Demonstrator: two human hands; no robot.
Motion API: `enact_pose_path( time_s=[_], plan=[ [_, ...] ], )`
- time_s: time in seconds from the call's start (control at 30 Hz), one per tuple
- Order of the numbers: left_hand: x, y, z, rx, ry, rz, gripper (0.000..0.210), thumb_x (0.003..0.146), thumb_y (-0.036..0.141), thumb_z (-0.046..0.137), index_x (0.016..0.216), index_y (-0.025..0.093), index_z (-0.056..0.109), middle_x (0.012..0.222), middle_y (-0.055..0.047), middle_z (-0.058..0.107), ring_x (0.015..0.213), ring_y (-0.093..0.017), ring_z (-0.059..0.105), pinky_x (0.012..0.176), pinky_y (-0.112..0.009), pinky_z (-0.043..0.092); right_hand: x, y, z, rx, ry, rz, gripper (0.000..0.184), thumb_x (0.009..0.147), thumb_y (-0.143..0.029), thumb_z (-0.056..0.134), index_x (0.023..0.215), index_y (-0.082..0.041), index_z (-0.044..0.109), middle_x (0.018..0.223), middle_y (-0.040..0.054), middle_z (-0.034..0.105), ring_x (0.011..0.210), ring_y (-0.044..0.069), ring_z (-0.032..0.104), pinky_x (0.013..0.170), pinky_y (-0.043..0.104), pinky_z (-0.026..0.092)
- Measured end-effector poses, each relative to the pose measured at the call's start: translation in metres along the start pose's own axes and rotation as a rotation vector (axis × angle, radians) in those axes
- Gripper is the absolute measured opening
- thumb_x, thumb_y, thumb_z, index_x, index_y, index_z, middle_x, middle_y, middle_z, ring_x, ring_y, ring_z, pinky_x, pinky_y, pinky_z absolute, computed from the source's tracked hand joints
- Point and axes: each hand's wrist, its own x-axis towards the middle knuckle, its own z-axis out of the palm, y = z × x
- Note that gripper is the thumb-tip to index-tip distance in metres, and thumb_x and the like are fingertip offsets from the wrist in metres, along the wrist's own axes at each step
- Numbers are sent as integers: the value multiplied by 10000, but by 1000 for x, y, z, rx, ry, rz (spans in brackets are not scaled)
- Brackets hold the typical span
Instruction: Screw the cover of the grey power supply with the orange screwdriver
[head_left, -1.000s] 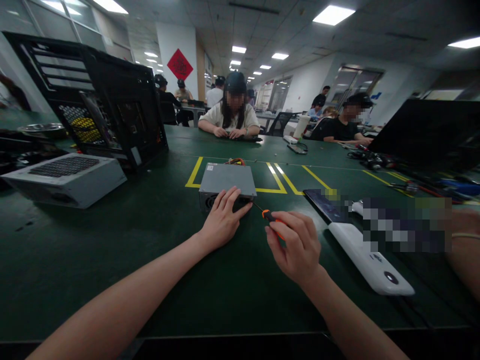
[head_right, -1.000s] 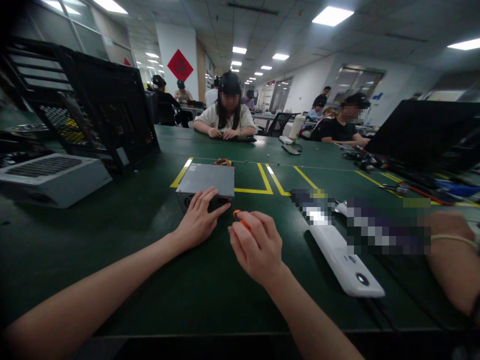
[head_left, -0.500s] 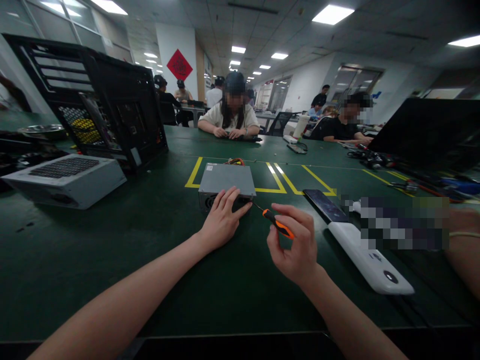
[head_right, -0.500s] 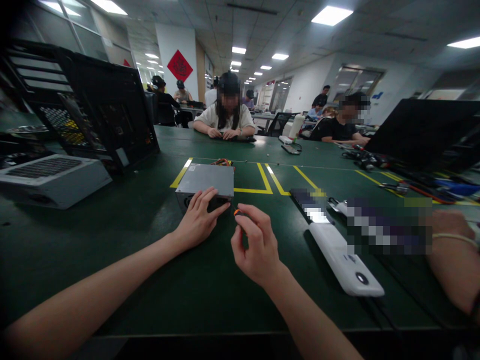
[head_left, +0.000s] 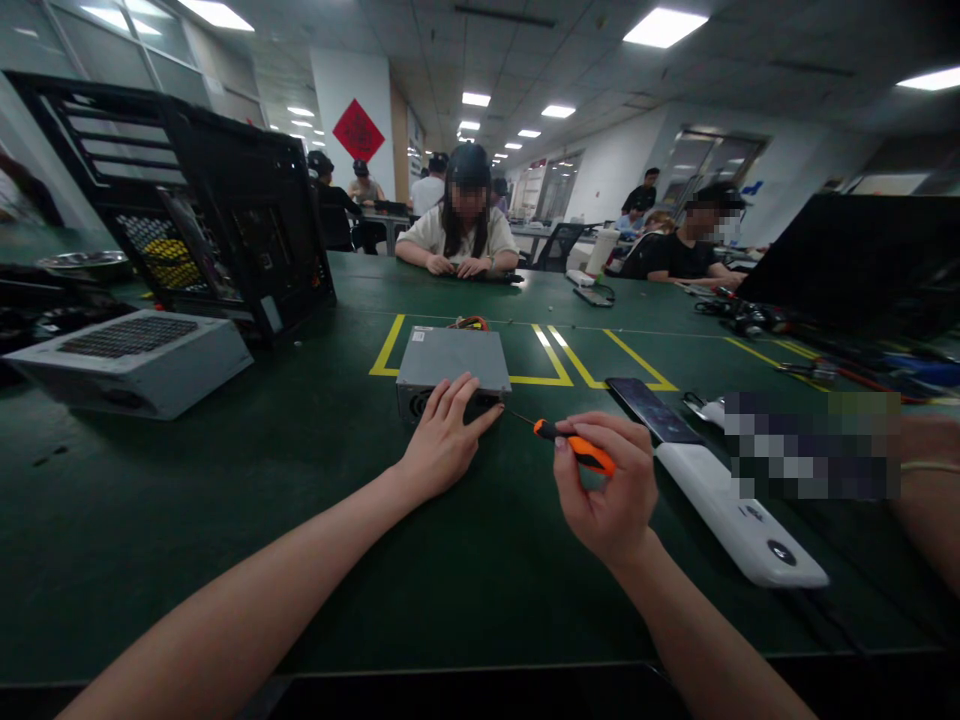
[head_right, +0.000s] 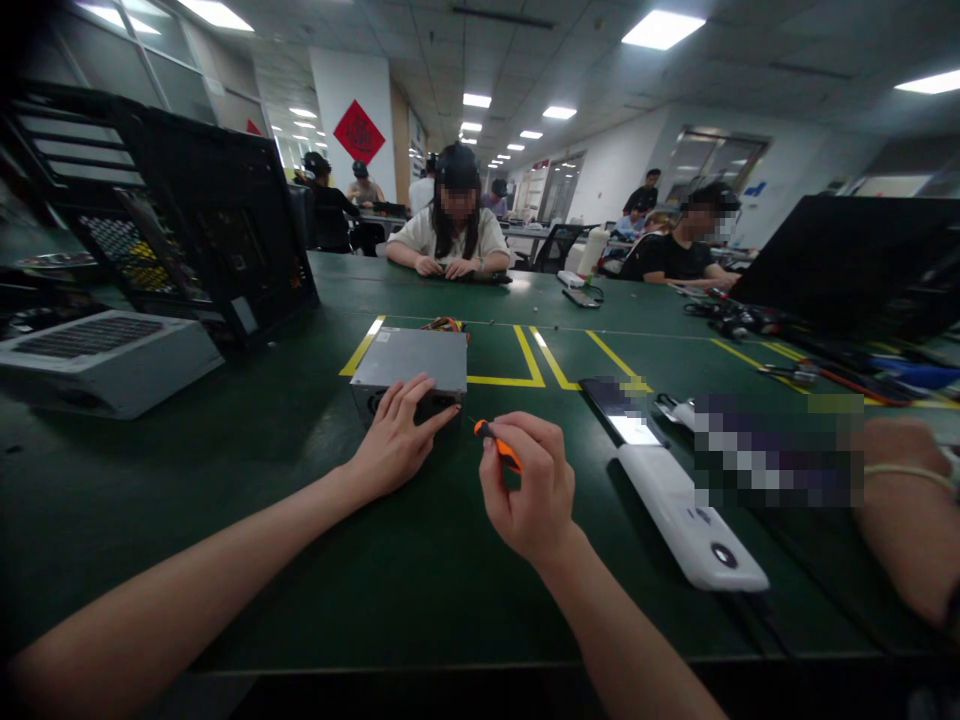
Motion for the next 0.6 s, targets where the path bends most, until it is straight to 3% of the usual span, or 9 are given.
enact_pose_path(
  time_s=[0.07, 0.13, 0.2, 0.3, 0.47, 0.6],
  plan=[
    [0, 0, 0, -1, -4, 0, 534, 766, 75, 517, 1264, 264, 478, 1374, -118, 317, 1325, -286, 242, 1078, -500, 234, -1, 1, 0, 50, 55, 85, 377, 721, -72, 584, 1046, -229, 475, 882, 33, 581, 848, 189, 570, 734, 364, 505],
    [0, -1, -1, -3, -11, -1, 537, 765, 80, 521, 1267, 267, 475, 1374, -118, 316, 1324, -285, 246, 1081, -499, 230, -2, 5, 2, 164, 115, 289, 337, 709, -87, 589, 1000, -222, 488, 882, 24, 556, 801, 171, 572, 704, 344, 503],
    [0, 0, -2, -4, -13, -3, 530, 762, 82, 525, 1258, 265, 485, 1373, -121, 313, 1322, -289, 246, 1081, -501, 228, -4, 12, 10, 366, 131, 608, 317, 689, -108, 585, 971, -213, 487, 886, 7, 530, 697, 128, 570, 639, 298, 497],
    [1, 2, -4, -5, -21, -12, 504, 757, 80, 526, 1230, 255, 513, 1373, -129, 305, 1324, -298, 239, 1081, -499, 229, -8, 25, 29, 739, 45, 1122, 318, 622, -146, 587, 914, -209, 478, 870, -33, 516, 556, 61, 527, 519, 216, 453],
    [0, 8, -16, -5, -39, -12, 439, 778, 83, 505, 1185, 241, 549, 1361, -138, 310, 1312, -306, 258, 1064, -505, 259, -11, 39, 69, 865, -130, 1300, 318, 714, -390, 575, 970, -221, 491, 957, 6, 570, 413, 34, 465, 366, 195, 356],
    [-8, 13, -34, -21, -70, -31, 395, 828, 127, 469, 1195, 254, 535, 1324, -138, 348, 1284, -310, 299, 1007, -510, 336, -10, 40, 94, 946, -244, 1329, 451, 726, -565, 549, 1026, -230, 513, 723, -25, 588, 381, 65, 446, 345, 198, 331]
  ],
)
